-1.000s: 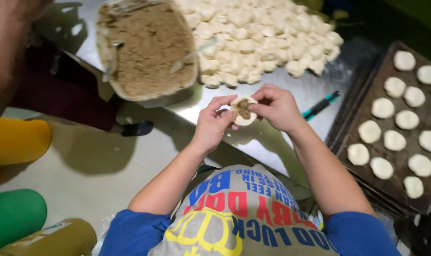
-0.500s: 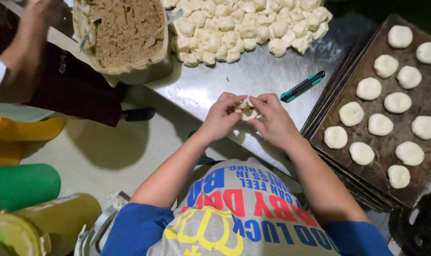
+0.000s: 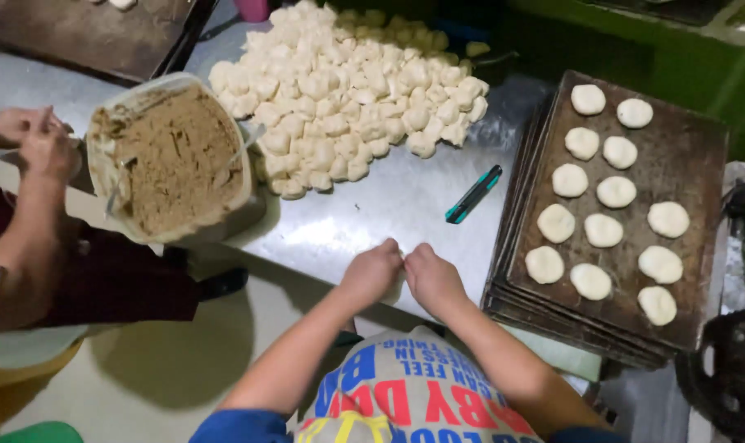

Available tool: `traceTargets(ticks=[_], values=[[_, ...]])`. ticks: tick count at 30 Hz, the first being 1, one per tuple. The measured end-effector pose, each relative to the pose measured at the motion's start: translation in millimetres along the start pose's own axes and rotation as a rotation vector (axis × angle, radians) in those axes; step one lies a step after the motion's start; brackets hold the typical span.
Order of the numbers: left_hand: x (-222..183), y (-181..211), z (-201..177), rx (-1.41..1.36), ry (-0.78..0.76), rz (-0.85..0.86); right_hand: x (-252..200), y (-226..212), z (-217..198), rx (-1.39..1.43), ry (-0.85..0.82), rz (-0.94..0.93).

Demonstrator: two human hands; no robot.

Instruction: Filling and shaping dough balls with a savory mixture in a bakery production area.

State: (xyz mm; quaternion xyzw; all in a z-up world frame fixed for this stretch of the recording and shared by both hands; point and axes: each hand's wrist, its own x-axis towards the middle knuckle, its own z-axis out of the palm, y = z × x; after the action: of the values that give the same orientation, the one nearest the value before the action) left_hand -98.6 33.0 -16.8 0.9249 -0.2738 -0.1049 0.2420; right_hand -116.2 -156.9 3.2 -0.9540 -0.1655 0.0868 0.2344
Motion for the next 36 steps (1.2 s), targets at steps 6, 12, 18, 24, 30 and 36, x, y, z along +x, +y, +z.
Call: traceTargets(ticks=[6,12,18,24,30,36], values=[[-18.0,-40.9,25.7,-0.081,0.197,0.148,-31.1,15.0,32.6,0.344,0.214,0.204],[1.5,-27.0,-24.5,-0.132,-0.012,0.164,-21.2,7.6,31.2,0.078,0.261,0.149],[26.5,-36.2,7.9,-0.171,-0.036,0.161,-6.0,-1.5,50.1,-0.259,0.177,0.264],[0.5,-52.1,-10.5,-0.07,0.207,0.435,-35.8,-12.5,57.2,-0.364,0.298,0.342],[-8.6,-38.9,-31.9,0.059,0.231,0.517,-34.6,-48.5,54.7,-0.322,0.206,0.321],[18.6,-45.6,-38.6,0.017,0.106,0.328,-10.7,-21.4,40.1,-0.322,0.324,0.427]])
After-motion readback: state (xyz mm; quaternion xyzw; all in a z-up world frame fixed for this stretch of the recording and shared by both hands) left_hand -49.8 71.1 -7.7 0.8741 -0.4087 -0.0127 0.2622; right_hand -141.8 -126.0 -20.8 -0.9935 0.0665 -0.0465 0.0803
